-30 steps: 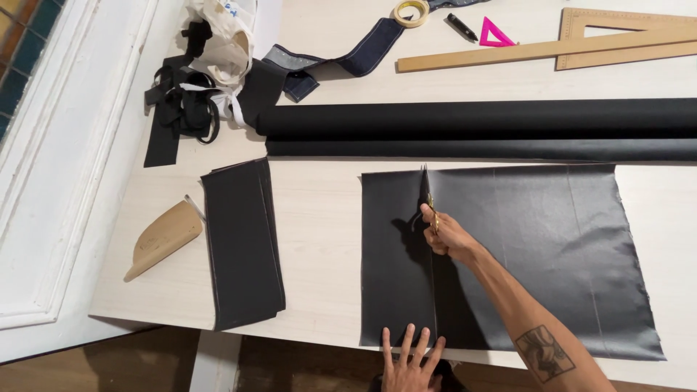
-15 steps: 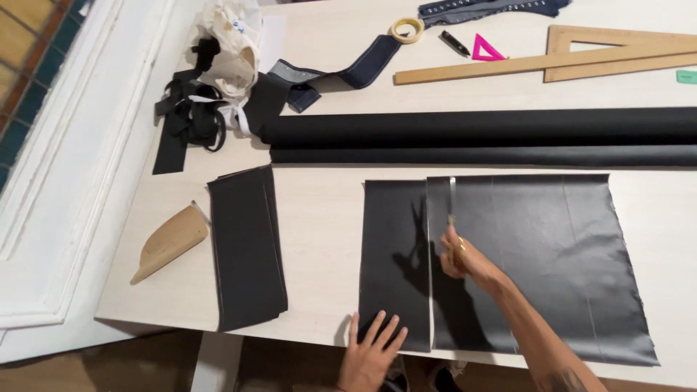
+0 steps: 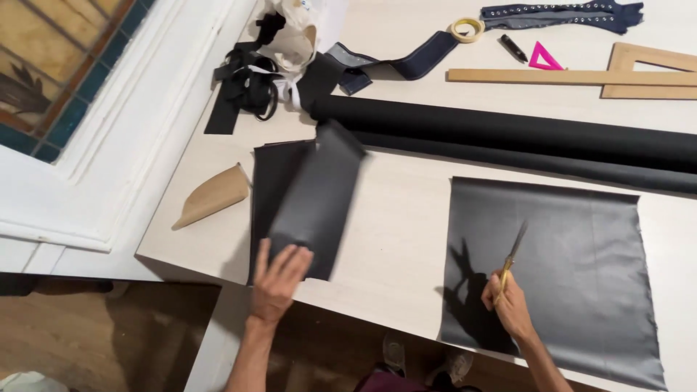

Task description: Cutting strips of black leather material using scissors along marked lines on a workshop table

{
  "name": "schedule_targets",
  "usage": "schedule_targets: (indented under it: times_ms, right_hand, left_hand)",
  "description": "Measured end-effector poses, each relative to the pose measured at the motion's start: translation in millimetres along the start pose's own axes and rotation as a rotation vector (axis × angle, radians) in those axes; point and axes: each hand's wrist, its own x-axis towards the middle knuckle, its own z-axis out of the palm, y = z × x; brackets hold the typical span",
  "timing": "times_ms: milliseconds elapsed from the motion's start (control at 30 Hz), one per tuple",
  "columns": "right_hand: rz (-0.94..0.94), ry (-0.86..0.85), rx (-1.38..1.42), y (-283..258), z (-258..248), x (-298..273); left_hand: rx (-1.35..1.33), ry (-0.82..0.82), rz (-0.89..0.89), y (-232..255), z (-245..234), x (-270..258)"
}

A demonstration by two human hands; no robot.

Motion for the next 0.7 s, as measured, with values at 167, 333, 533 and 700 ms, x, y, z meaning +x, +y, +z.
schedule_targets:
  times_ms: [167,333,533,700]
  right_hand:
    - [0.020,-0.019,0.069,-20,51,13]
    - [0.000,-0.069,0.113,-60,90,38]
    - [-0.117,-0.239,0.447,-63,83,2]
    - [0.328,-0.582,0.375,-76,22,-151]
  left_hand:
    - [0.035,-0.025,-0.299,-26,46,-109]
    - [-0.103,-0.096,-0.354,-33,98,-152]
    - [-0.068,-0.200,-0.422,-15,92,-137]
    - [-0.349,-0.102,-0.289,78,74,-50]
